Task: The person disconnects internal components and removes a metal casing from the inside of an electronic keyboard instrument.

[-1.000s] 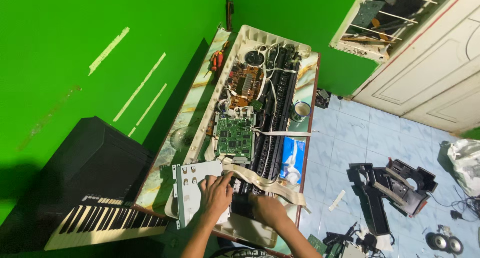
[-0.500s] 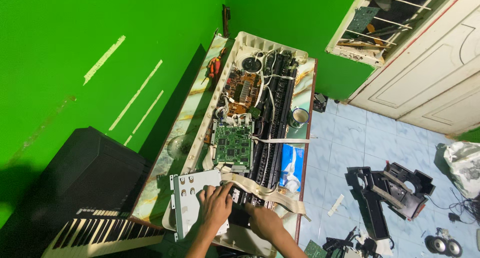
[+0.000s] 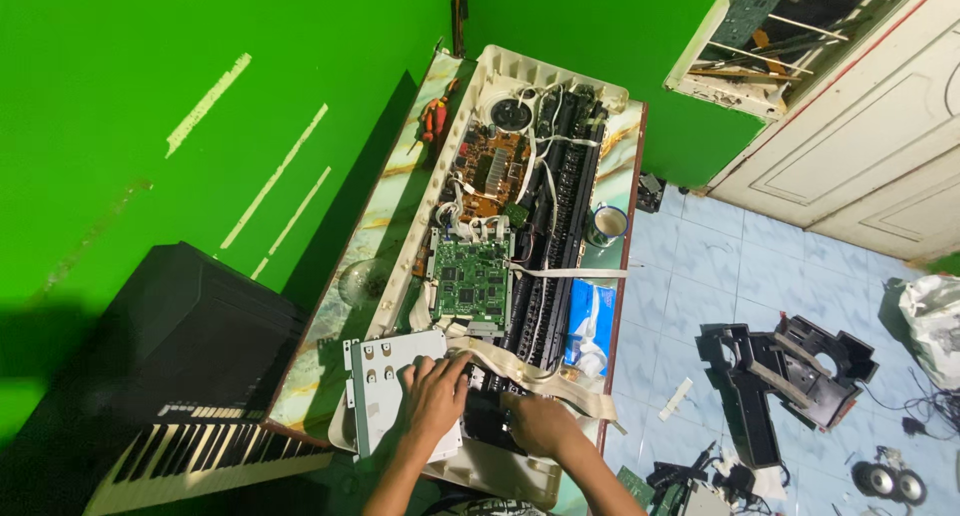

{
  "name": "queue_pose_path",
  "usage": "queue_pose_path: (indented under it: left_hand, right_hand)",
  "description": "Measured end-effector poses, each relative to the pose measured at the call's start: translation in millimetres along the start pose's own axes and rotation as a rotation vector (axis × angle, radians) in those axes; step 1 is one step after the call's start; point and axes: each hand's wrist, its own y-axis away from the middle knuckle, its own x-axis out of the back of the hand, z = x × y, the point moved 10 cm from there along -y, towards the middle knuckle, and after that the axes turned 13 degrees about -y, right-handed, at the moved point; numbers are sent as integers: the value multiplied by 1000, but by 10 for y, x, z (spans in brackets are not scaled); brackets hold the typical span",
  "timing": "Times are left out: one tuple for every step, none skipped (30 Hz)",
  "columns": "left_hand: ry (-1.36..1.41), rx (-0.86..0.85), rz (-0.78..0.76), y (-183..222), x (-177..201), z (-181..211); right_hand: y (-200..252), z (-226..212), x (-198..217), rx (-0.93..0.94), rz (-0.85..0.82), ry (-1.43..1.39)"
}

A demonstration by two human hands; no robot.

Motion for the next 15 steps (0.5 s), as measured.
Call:
queue_pose_path:
  left_hand:
    - [2,-2,1,-12,-3,8]
    - [2,-5,-3,-14,-1,6]
    - [2,-7,-7,-2,4,12]
    - [-7,-12,-9,2,12,25]
    - [-16,-16,-10,8,22,38]
    - [-26,-21,-10,2,34,46]
    - [-31,-27,-29,-1,28,46]
    - [-34,-29,-50,11,19,42]
    - [-38,-32,-71,12,0,33]
    - [-28,-42,-55,20,1,47]
    - [-17,-52,-38,5,-7,45]
    - [-6,-63,-28,17,-20,42]
    - [-2,-87,-20,37,-36,54]
    - [1,-109,-6,37,-45,60]
    - [4,-130,8,43,-52,74]
  right_hand:
    - [-56,13,91,-36,32,25]
    - [-128,18,165,-75,62,47]
    - [-140,35,208,-113,92,69]
    - [-127,29,204,-110,97,71]
    - [-119,31,182,-107,103,74]
    - [-118,43,152,-103,110,77]
    - [-94,68,95,-95,110,27]
    - [-42,105,23,-88,105,-23]
    - [-22,148,-31,-81,101,-73]
    - [-22,161,-67,-37,88,-67]
    - [-49,162,-83,8,75,-62]
    - [-22,138,-122,48,60,-62]
    - [-8,164,-114,24,58,-36]
    - [-60,175,-34,4,57,-7]
    - [-89,165,46,-16,56,22]
